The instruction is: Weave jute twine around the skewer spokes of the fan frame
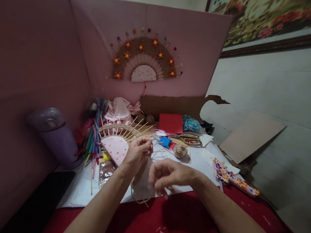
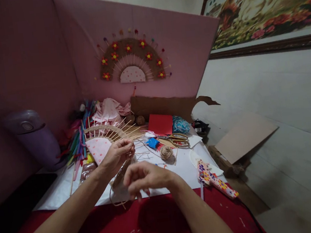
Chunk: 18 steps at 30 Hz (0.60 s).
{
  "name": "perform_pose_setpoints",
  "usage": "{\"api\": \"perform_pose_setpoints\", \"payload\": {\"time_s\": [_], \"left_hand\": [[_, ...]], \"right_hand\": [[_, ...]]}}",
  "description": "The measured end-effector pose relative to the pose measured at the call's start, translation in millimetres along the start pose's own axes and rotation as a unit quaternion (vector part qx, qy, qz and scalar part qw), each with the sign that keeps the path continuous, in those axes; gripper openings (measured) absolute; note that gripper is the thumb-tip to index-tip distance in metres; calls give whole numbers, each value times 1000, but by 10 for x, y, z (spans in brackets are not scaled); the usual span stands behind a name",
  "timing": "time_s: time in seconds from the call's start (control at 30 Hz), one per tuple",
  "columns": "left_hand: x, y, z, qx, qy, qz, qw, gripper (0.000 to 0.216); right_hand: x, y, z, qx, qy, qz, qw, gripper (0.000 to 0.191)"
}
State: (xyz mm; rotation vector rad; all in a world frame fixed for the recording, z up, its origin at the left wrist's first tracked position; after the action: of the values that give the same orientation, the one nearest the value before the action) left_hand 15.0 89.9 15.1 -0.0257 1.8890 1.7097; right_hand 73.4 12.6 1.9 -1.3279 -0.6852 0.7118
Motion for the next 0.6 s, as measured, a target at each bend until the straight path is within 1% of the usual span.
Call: {"api": "perform_pose_setpoints", "payload": {"time_s": [0.03, 0.07, 0.1, 0.13, 0.17, 0.2, 0.23, 0.27, 0.3, 0.33, 0.4, 0.43, 0.47, 0.53, 0.6], "left_hand": [[-3, 7, -6, 0, 1, -1, 1000, 15], [-9, 15, -11, -1, 1, -1, 1000, 14], [-16, 24, -17, -2, 0, -1, 1000, 14], [-22, 33, -21, -3, 0, -1, 1000, 14], [-28, 42, -25, -3, 0, -3, 1000, 14], [-31, 49, -29, -4, 1, -5, 1000, 14], [-34, 55, -31, -4, 1, -8, 1000, 14], [-38, 59, -33, -5, 0, -11, 1000, 15], [-45, 63, -35, -6, -4, -14, 1000, 15], [-57, 66, -37, -9, -12, -16, 1000, 15], [-95, 67, -43, -13, -36, -17, 999, 16], [-117, 64, -47, -14, -49, -16, 999, 16], [-139, 59, -51, -13, -62, -14, 998, 17], [-175, 49, -61, -10, -85, -13, 996, 17], [-186, 51, -67, -8, -99, -20, 995, 16]], "right_hand": [[195, -53, -3, 32, 71, -34, 996, 21], [438, -123, -44, 67, 167, -83, 980, 19], [684, -207, -131, 104, 269, -146, 946, 18], [891, -288, -245, 132, 357, -215, 899, 15], [1040, -362, -359, 152, 423, -288, 845, 10], [1132, -407, -434, 151, 457, -368, 796, 7], [1188, -420, -468, 137, 468, -434, 757, 6], [1214, -408, -461, 128, 459, -472, 741, 7], [1216, -384, -433, 132, 442, -483, 744, 10], [1187, -360, -388, 142, 418, -486, 754, 13], [1070, -334, -291, 172, 370, -487, 772, 22], [1005, -331, -254, 187, 355, -490, 774, 23], [955, -330, -231, 197, 351, -495, 770, 20], [914, -315, -215, 198, 361, -504, 759, 11], [924, -286, -209, 193, 368, -509, 754, 17]]}}
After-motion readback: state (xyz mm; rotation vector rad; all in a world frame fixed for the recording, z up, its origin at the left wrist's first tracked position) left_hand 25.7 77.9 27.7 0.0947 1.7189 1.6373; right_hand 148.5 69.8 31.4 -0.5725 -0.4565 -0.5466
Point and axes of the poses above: each hand's wrist, its own z-axis towards the middle knuckle, its own x-axis out of the back of the hand, y = z × x, the point moved 8 cm from there along z, towards the middle knuckle, and after that the axes turned 11 degrees about x, right-handed, at the moved point
